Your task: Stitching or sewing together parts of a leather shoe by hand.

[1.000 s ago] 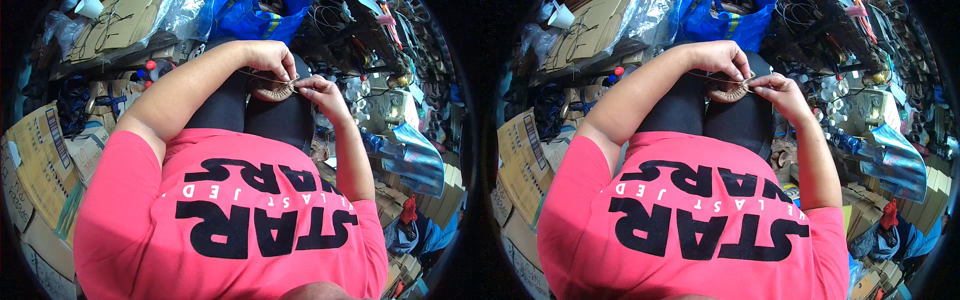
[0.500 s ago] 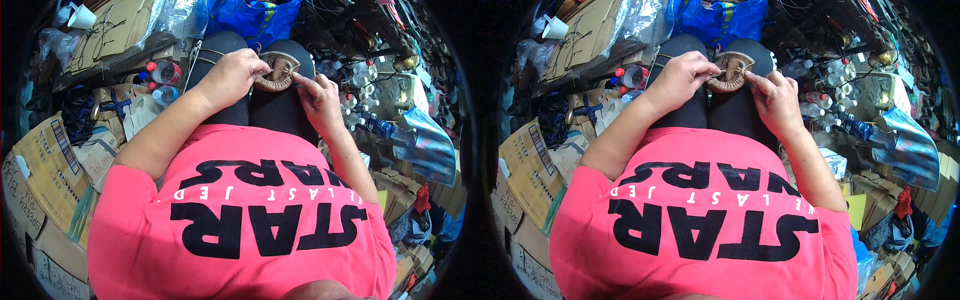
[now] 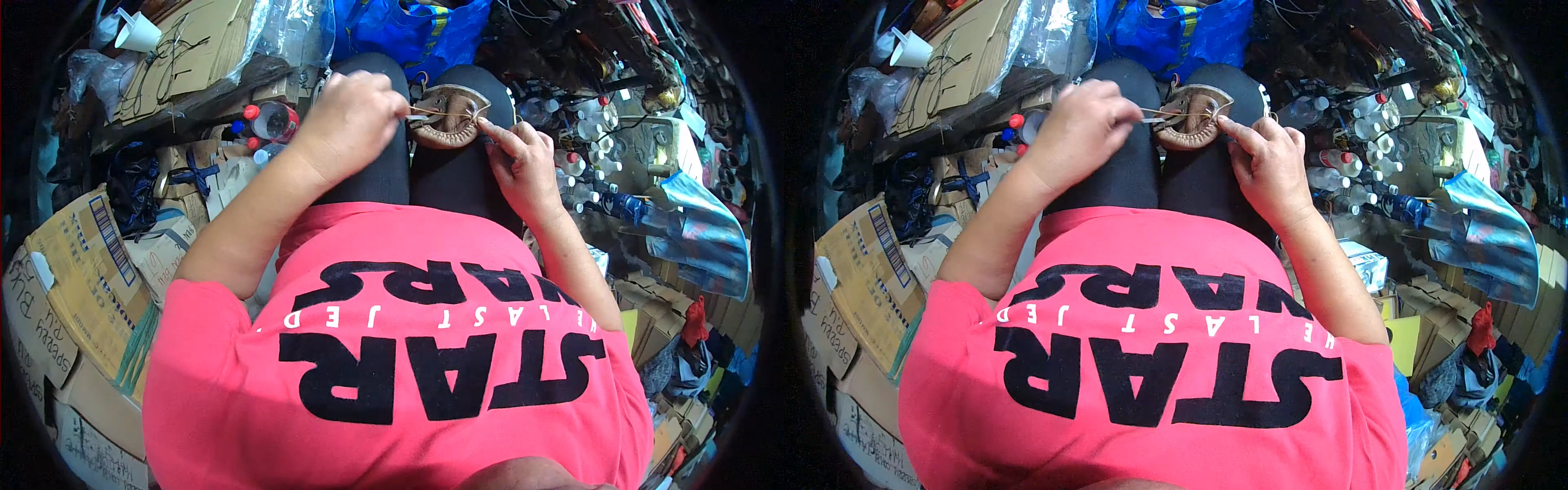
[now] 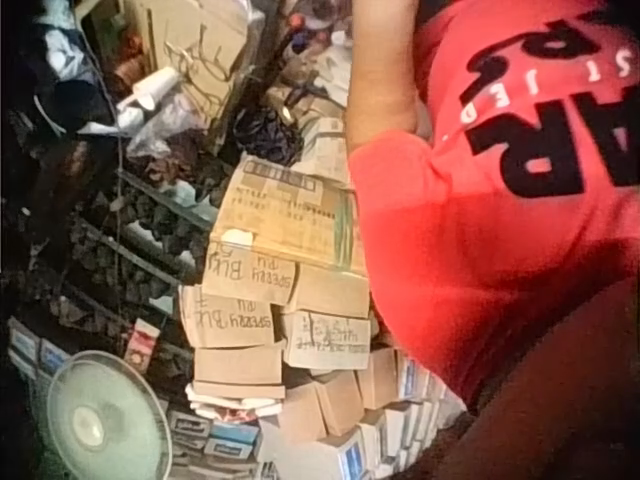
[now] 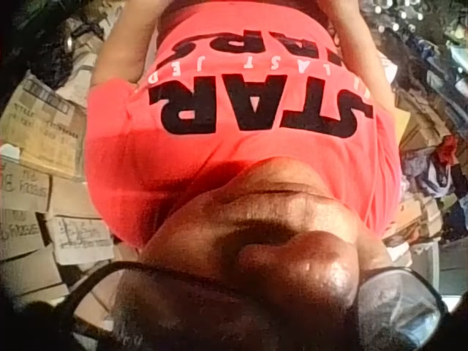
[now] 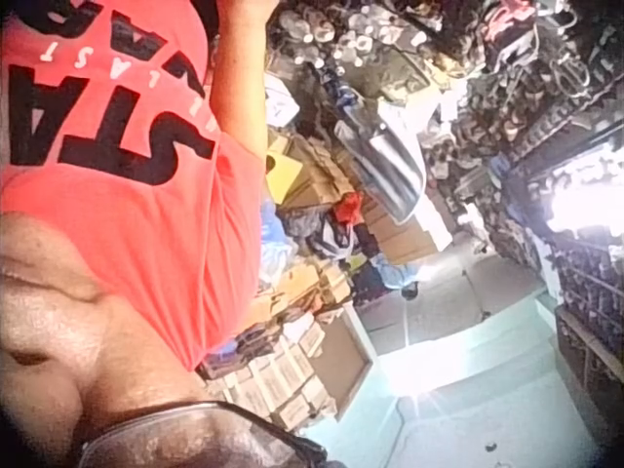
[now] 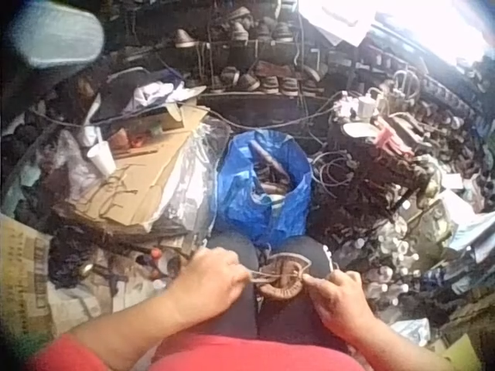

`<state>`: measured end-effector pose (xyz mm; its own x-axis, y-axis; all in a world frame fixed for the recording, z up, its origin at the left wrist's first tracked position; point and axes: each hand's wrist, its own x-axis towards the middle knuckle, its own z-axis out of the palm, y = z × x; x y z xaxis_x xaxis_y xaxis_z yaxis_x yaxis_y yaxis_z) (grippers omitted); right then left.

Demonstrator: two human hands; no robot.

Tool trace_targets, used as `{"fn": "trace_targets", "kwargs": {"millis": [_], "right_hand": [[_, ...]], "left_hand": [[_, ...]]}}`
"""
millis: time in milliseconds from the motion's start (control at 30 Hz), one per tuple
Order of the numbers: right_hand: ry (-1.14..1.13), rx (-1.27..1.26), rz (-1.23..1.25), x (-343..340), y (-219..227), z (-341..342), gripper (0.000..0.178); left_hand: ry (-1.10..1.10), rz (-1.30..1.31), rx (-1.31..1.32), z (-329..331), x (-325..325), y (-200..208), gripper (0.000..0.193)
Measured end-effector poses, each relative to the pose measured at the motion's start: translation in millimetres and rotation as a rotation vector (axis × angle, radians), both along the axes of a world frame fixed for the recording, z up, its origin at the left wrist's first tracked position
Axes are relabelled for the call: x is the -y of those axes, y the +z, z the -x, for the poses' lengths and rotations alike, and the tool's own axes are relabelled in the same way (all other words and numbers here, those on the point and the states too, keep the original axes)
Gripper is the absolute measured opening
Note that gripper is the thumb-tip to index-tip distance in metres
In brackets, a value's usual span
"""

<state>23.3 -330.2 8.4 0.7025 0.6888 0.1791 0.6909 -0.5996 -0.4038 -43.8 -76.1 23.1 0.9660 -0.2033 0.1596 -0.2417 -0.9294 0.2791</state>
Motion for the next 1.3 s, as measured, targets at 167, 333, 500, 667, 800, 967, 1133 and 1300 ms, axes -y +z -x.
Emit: {"fn": "trace_targets", "kwargs": {"millis": [167,333,500,667,800,967,1133,1300], "right_hand": [[-0.047,-0.384,-0.092,4,1,-12,0.031],[0.021,-0.687,-0.214,13,-7,-45,0.028],[0.063,-0.802,-0.149,7,0,-60,0.026],[0.050,-0.881,-0.183,5,1,-63,0.036],[0.049,-0.888,-0.189,5,-1,-66,0.039],[0.069,-0.860,-0.154,5,1,-66,0.039],[0.087,-0.944,-0.146,7,0,-71,0.038],[0.129,-0.869,-0.113,7,-4,-72,0.033]], "left_hand": [[0.093,0.026,0.211,-11,16,-27,0.007],[-0.076,0.511,0.181,-36,22,-38,0.021],[-0.085,0.481,0.160,-42,22,-46,0.021],[-0.077,0.489,0.129,-42,22,-47,0.021],[-0.071,0.485,0.085,-44,20,-49,0.018],[-0.081,0.471,0.059,-45,23,-49,0.015],[-0.194,0.580,-0.049,-60,21,-51,0.018],[-0.284,0.541,-0.033,-67,25,-47,0.015]]}}
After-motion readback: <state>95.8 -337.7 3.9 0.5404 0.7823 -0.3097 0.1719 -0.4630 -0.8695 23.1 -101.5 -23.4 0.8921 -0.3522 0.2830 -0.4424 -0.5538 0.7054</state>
